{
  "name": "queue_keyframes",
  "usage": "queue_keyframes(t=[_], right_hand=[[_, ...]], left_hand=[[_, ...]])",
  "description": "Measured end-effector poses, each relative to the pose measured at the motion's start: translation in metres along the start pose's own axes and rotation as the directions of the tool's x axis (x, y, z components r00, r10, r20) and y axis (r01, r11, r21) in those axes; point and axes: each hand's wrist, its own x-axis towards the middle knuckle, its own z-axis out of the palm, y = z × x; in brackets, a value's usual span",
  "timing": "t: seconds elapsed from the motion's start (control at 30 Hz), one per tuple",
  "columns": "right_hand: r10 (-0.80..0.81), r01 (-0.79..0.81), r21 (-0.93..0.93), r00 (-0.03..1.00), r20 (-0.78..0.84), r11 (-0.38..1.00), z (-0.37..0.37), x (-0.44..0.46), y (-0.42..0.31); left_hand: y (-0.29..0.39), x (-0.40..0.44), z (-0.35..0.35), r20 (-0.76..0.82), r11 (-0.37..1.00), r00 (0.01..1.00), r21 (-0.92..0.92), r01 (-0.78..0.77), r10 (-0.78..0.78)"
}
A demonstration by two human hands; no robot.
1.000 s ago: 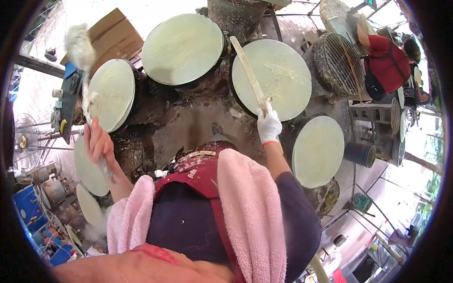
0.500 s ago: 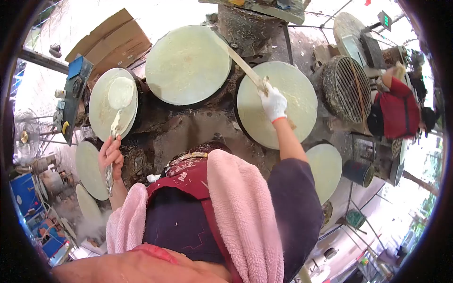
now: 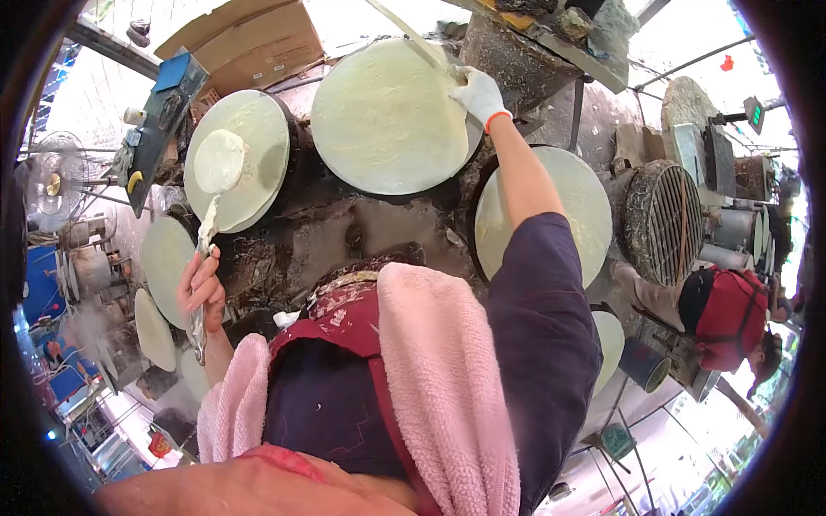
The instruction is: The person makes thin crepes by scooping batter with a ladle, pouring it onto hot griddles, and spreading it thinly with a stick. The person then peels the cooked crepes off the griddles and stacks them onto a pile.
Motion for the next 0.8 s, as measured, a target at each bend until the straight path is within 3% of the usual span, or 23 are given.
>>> queue_keyframes(t=[0.27,0.33,0.47,0.53,0.6,0.63,0.7,0.8], right_hand=[[0.041,-0.006,0.341,0.995,-0.094,0.94,-0.02,-0.034,-0.134],[0.127,-0.079,0.424,0.988,-0.085,0.902,-0.037,-0.056,-0.186],[0.232,-0.138,0.636,0.97,-0.067,0.76,-0.06,-0.075,-0.223],[0.285,-0.134,0.733,0.955,-0.085,0.667,-0.081,-0.09,-0.228],[0.321,-0.159,0.742,0.944,-0.079,0.651,-0.115,-0.114,-0.24],[0.352,-0.173,0.743,0.932,-0.089,0.646,-0.135,-0.134,-0.243],[0.456,-0.304,0.687,0.889,-0.046,0.66,-0.174,-0.164,-0.217],[0.495,-0.292,0.652,0.856,-0.149,0.7,-0.231,-0.217,-0.144]], left_hand=[[0.074,0.044,-0.012,-0.054,0.987,0.998,0.155,0.042,-0.034],[0.089,0.055,-0.006,-0.086,0.969,0.996,0.241,0.054,-0.034],[0.121,0.084,-0.004,-0.016,0.925,0.988,0.348,0.15,-0.154],[0.132,0.104,-0.011,0.023,0.903,0.97,0.37,0.218,-0.244],[0.135,0.118,-0.017,-0.023,0.888,0.978,0.414,0.199,-0.208],[0.145,0.132,-0.035,0.068,0.893,0.952,0.372,0.254,-0.299],[0.137,0.144,-0.027,-0.013,0.927,0.974,0.306,0.219,-0.226],[0.113,0.162,-0.01,0.095,0.908,0.93,0.27,0.319,-0.355]])
